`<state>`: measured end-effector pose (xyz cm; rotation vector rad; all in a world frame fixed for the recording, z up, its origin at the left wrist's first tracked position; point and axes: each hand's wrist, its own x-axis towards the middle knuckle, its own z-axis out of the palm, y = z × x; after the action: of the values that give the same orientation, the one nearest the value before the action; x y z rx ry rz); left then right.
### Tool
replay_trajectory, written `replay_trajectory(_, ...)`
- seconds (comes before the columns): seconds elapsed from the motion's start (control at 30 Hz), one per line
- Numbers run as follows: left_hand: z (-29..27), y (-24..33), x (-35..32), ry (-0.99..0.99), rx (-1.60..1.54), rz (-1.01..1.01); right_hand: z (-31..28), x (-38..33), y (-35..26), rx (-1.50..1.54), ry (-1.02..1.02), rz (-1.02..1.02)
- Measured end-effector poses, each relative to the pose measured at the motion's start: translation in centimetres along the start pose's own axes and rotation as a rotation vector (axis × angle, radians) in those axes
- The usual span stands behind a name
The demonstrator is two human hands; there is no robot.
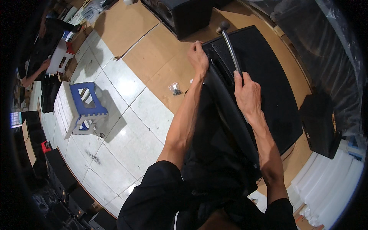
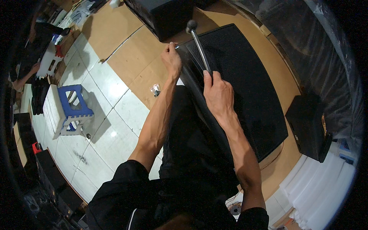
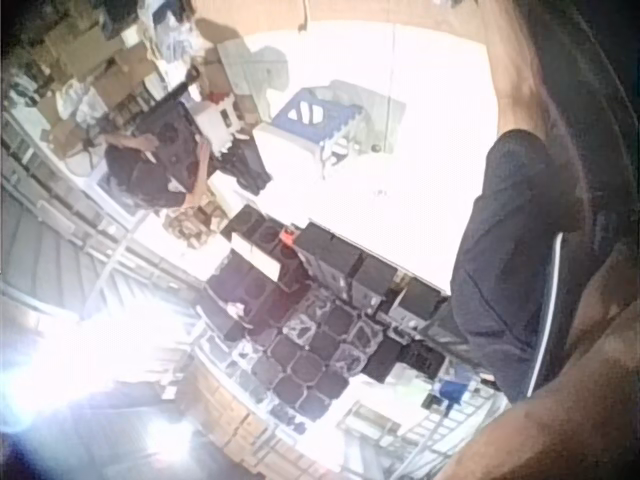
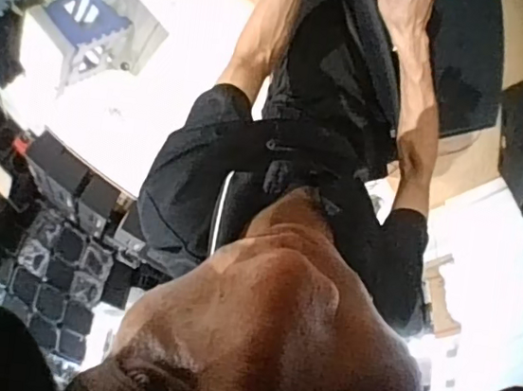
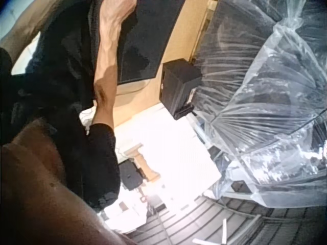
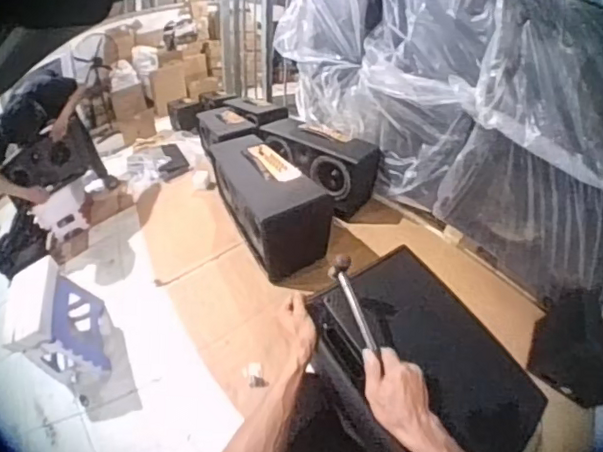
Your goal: The person assembles a speaker by attaching a grille to the speaker box. They use a cordless drill to secure screws and a hammer to tap the grille into place, ensuring it is firmly attached.
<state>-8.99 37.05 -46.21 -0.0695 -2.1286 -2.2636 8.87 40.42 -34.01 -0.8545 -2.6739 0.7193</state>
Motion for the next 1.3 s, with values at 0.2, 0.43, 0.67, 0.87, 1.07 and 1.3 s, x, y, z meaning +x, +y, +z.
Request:
replay_trajectory(0.2,0.1,0.2,-0.1,-0.025,0.02,-0.055,-0.2,0.6,0.9,-0.053,-0.121,0.049)
replay_trajectory(0.43,-0.6,-1.2,1.1,-0.044,0.151,0.052,-6.5,-5.5,2.8,0.322,0.018,0.308)
replay_trajectory(0.67,0.6,5.9,-6.7,-0.136,0.392,0.636,-11.5,-20.5,9.1,0.635,0.375,0.768)
replay_trajectory(0.87,5.3,9.3,-18.5,-0.96,0.385,0.648,-12.0,-28.4,12.2,0.724,0.575,0.966)
replay_trajectory(1.07,7.9,6.4,-21.1,-1.094,0.526,0.791,-11.4,-30.8,12.2,0.76,0.571,0.945)
replay_trajectory(1.3,8.3,7.3,-20.0,-1.169,0.344,0.579,-9.9,-28.7,12.5,0.824,0.494,0.864)
